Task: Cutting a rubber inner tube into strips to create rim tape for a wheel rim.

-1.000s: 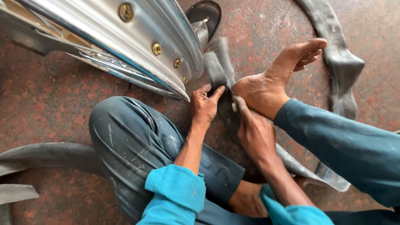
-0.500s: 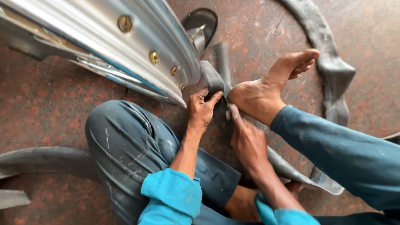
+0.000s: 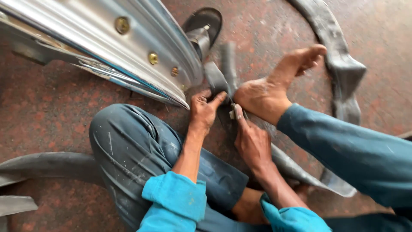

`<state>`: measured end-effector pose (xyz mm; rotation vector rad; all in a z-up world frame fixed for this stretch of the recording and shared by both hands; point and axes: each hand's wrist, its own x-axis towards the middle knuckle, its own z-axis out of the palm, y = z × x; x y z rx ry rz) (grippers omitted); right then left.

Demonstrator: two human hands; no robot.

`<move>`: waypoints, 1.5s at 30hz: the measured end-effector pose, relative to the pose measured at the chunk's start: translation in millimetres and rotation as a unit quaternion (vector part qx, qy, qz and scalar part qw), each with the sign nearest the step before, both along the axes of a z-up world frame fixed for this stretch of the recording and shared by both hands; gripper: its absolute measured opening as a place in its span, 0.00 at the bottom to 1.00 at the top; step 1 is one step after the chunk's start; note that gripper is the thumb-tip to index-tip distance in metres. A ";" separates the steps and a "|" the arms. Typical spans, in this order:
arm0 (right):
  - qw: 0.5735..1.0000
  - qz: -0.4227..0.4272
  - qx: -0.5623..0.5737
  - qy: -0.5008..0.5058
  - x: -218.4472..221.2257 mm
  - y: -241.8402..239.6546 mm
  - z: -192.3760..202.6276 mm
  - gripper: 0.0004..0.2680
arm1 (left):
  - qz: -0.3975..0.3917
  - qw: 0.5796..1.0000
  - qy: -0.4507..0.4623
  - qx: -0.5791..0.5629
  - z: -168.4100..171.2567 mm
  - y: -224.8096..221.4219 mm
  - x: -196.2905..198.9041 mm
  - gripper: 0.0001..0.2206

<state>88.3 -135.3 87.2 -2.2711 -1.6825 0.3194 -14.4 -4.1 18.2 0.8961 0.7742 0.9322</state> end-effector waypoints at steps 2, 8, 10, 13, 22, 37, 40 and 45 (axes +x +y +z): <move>1.000 0.006 -0.018 0.005 -1.3 -11.0 15.3 0.25 | 0.000 1.000 0.013 0.008 -1.1 4.4 6.4 0.06; 0.992 -0.113 0.042 0.041 -6.1 -43.0 63.4 0.16 | 0.053 0.992 0.092 0.074 -3.7 0.6 10.2 0.06; 0.982 -0.124 0.129 0.057 1.8 -44.3 83.3 0.15 | -0.006 0.969 0.202 0.139 15.7 -0.7 4.0 0.12; 0.959 -0.230 0.109 0.128 -2.5 -42.9 128.6 0.13 | -0.003 0.901 0.350 0.256 -6.2 -8.7 5.3 0.13; 0.961 -0.199 0.164 0.102 -11.5 -61.9 140.6 0.13 | -0.029 0.902 0.343 0.260 -5.0 33.3 21.0 0.14; 0.971 -0.162 0.032 0.173 12.7 7.7 42.8 0.15 | 0.070 0.888 0.358 0.279 -31.5 33.4 35.4 0.18; 0.974 -0.146 0.032 0.170 10.6 17.4 35.4 0.14 | -0.029 0.923 0.350 0.155 -3.2 35.3 32.2 0.14; 0.981 -0.069 0.122 0.137 8.0 29.8 31.1 0.14 | 0.044 0.922 0.307 0.233 -18.1 33.2 32.7 0.12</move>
